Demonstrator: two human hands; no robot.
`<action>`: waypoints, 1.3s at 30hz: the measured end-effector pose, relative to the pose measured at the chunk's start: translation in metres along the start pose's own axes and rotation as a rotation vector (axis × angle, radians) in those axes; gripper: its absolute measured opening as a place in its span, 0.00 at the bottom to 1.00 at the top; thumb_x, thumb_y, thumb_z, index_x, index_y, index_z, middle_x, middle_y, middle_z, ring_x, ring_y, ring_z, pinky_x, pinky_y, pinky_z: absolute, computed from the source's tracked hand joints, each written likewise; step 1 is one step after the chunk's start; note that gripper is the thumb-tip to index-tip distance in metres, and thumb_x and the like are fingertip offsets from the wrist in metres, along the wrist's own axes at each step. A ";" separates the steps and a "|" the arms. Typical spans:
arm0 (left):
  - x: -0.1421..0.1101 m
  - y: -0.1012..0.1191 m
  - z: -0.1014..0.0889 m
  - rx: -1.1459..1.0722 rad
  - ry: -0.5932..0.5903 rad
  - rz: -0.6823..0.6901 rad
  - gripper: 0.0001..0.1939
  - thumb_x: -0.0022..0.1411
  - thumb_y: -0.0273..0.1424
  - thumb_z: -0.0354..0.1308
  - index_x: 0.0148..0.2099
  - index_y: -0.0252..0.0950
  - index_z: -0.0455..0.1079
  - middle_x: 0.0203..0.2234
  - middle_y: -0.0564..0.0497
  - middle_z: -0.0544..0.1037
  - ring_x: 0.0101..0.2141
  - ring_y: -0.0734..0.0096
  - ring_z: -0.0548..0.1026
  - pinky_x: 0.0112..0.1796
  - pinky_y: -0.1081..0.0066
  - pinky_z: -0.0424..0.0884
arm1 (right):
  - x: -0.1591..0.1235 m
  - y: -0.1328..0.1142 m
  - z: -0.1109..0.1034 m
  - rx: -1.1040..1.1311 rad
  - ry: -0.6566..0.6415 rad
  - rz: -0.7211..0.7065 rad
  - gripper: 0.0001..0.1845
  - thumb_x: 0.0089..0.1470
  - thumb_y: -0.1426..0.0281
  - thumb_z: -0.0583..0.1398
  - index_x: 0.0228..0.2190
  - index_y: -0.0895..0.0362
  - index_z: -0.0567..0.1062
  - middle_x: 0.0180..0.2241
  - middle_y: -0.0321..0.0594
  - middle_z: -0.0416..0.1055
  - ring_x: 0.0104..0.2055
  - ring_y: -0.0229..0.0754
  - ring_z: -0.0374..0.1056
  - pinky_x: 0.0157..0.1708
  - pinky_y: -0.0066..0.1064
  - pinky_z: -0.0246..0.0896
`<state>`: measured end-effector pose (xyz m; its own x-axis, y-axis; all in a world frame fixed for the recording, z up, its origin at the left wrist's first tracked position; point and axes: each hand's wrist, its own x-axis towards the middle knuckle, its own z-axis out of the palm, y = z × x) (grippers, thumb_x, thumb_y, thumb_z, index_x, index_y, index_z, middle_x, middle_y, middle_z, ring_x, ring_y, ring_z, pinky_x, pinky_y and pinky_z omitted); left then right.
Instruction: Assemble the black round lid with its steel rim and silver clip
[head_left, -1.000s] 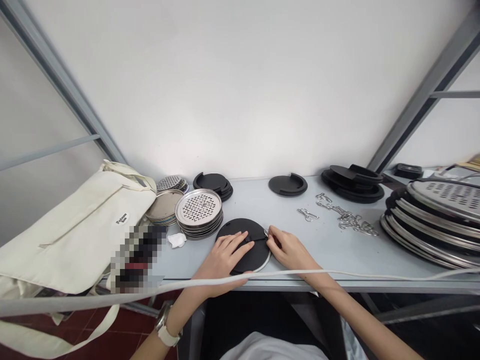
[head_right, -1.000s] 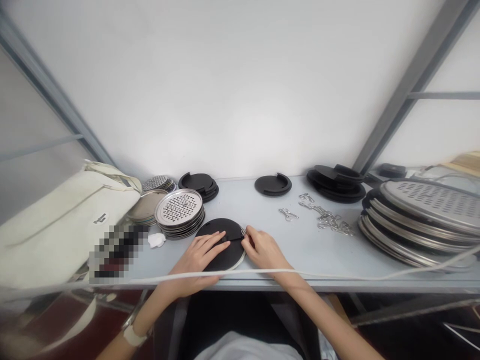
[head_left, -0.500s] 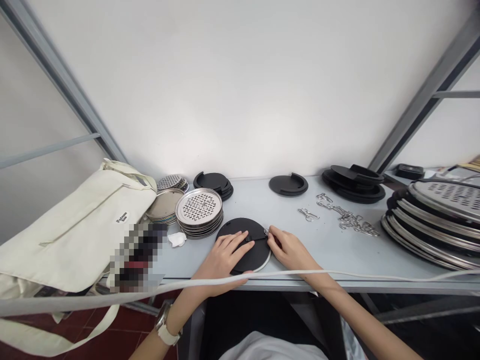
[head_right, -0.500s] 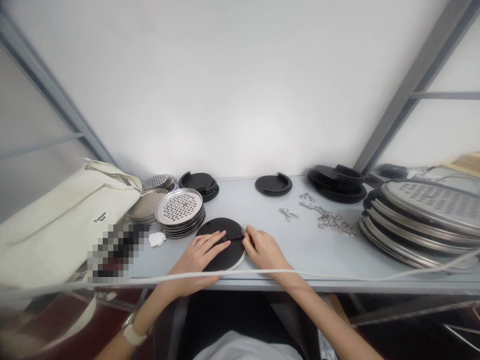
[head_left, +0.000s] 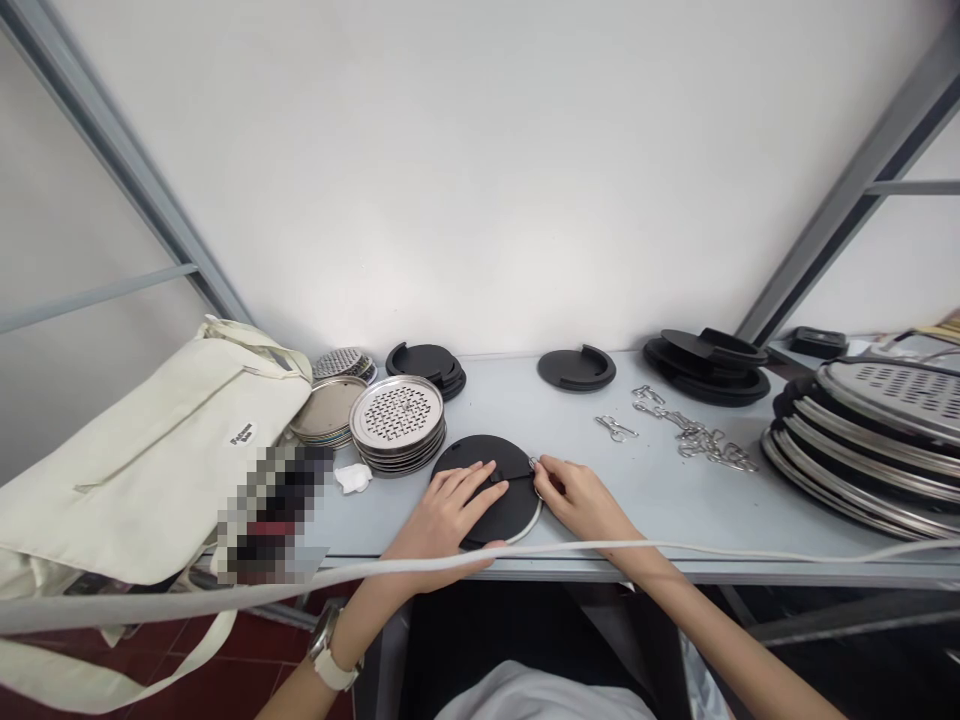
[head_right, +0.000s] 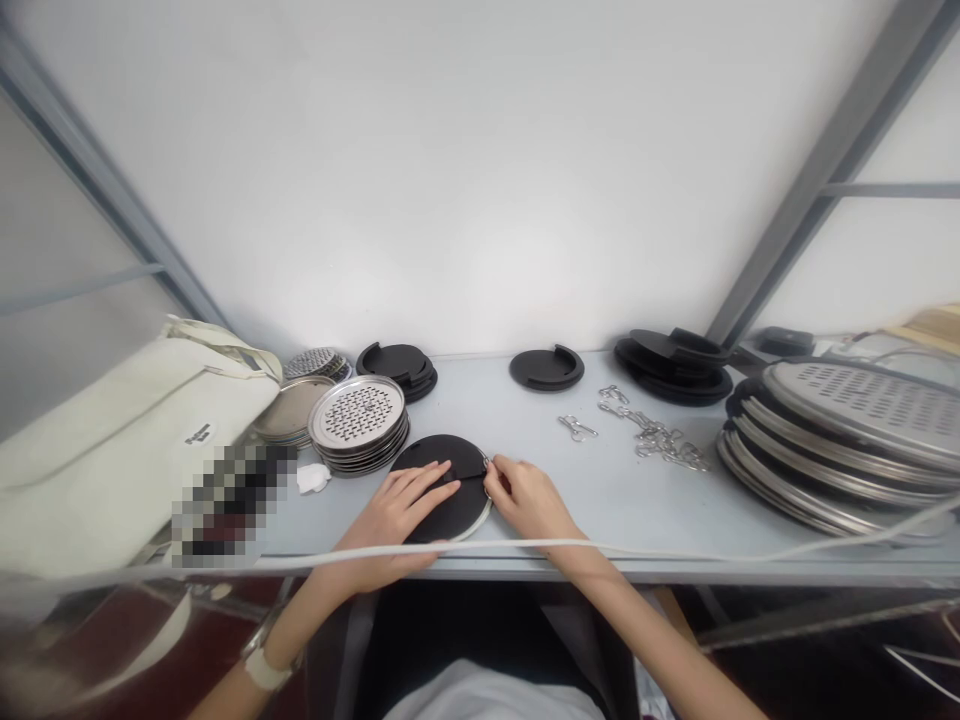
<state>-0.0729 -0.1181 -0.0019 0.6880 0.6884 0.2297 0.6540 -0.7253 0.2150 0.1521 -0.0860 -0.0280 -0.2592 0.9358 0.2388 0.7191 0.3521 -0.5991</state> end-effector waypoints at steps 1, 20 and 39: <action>0.000 0.000 0.000 0.002 0.000 -0.001 0.30 0.62 0.37 0.54 0.65 0.40 0.53 0.63 0.44 0.54 0.61 0.55 0.54 0.57 0.54 0.54 | 0.000 0.000 0.000 0.002 -0.001 -0.001 0.18 0.61 0.64 0.45 0.21 0.54 0.57 0.18 0.31 0.59 0.20 0.34 0.54 0.24 0.28 0.44; -0.001 -0.001 0.002 0.013 -0.008 -0.002 0.32 0.61 0.37 0.55 0.65 0.41 0.51 0.64 0.46 0.52 0.62 0.56 0.52 0.57 0.54 0.54 | 0.000 -0.001 -0.001 -0.007 0.023 -0.016 0.18 0.60 0.65 0.46 0.21 0.55 0.62 0.18 0.33 0.61 0.20 0.34 0.54 0.24 0.27 0.46; -0.001 -0.001 0.002 -0.002 0.009 0.006 0.31 0.61 0.37 0.54 0.65 0.42 0.52 0.64 0.46 0.53 0.61 0.55 0.54 0.57 0.54 0.55 | 0.000 -0.001 -0.002 -0.024 0.017 -0.004 0.18 0.59 0.66 0.47 0.20 0.55 0.62 0.17 0.33 0.61 0.20 0.34 0.54 0.23 0.27 0.45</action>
<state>-0.0734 -0.1176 -0.0045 0.6891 0.6839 0.2396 0.6490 -0.7295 0.2158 0.1523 -0.0869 -0.0259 -0.2515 0.9339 0.2542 0.7335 0.3553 -0.5794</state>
